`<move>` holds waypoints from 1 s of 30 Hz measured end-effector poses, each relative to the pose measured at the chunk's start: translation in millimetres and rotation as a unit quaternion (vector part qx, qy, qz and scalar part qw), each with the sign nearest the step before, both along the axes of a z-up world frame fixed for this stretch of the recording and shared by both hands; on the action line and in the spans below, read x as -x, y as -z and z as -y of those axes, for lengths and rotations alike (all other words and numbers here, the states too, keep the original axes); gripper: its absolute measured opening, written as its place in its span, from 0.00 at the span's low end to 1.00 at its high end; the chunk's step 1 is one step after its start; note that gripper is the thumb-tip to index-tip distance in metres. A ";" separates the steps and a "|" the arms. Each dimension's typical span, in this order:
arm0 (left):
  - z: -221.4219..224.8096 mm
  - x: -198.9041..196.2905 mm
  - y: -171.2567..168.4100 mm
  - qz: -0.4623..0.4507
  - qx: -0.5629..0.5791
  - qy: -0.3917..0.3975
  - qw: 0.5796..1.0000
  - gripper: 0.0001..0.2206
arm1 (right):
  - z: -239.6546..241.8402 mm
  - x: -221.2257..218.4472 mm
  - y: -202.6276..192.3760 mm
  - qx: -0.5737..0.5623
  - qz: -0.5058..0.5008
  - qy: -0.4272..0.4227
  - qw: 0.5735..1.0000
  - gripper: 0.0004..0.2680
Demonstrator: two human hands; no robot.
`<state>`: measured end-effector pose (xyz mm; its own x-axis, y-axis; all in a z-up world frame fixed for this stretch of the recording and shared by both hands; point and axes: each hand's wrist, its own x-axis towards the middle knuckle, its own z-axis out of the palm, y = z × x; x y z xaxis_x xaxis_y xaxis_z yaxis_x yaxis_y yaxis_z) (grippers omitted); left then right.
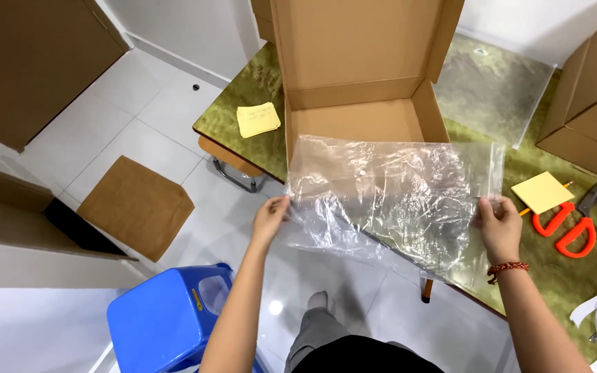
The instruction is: Unbagging clothes to hang them on a rack and preparing shipping boxes with ribbons
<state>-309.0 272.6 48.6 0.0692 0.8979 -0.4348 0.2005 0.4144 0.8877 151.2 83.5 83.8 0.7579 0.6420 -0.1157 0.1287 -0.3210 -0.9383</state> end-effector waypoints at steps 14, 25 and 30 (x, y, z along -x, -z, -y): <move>5.1 53.1 -23.8 0.028 -0.039 0.005 0.999 0.22 | -0.6 -4.9 -28.5 -0.084 -0.038 -0.172 0.981 0.04; 23.5 -83.6 -157.2 0.015 -0.372 0.171 0.912 0.21 | -37.9 101.4 -145.3 -0.023 0.109 -0.325 0.939 0.04; 30.4 -95.6 -175.8 0.068 -0.311 0.136 0.938 0.11 | -35.5 120.9 -174.0 -0.011 0.093 -0.354 0.930 0.05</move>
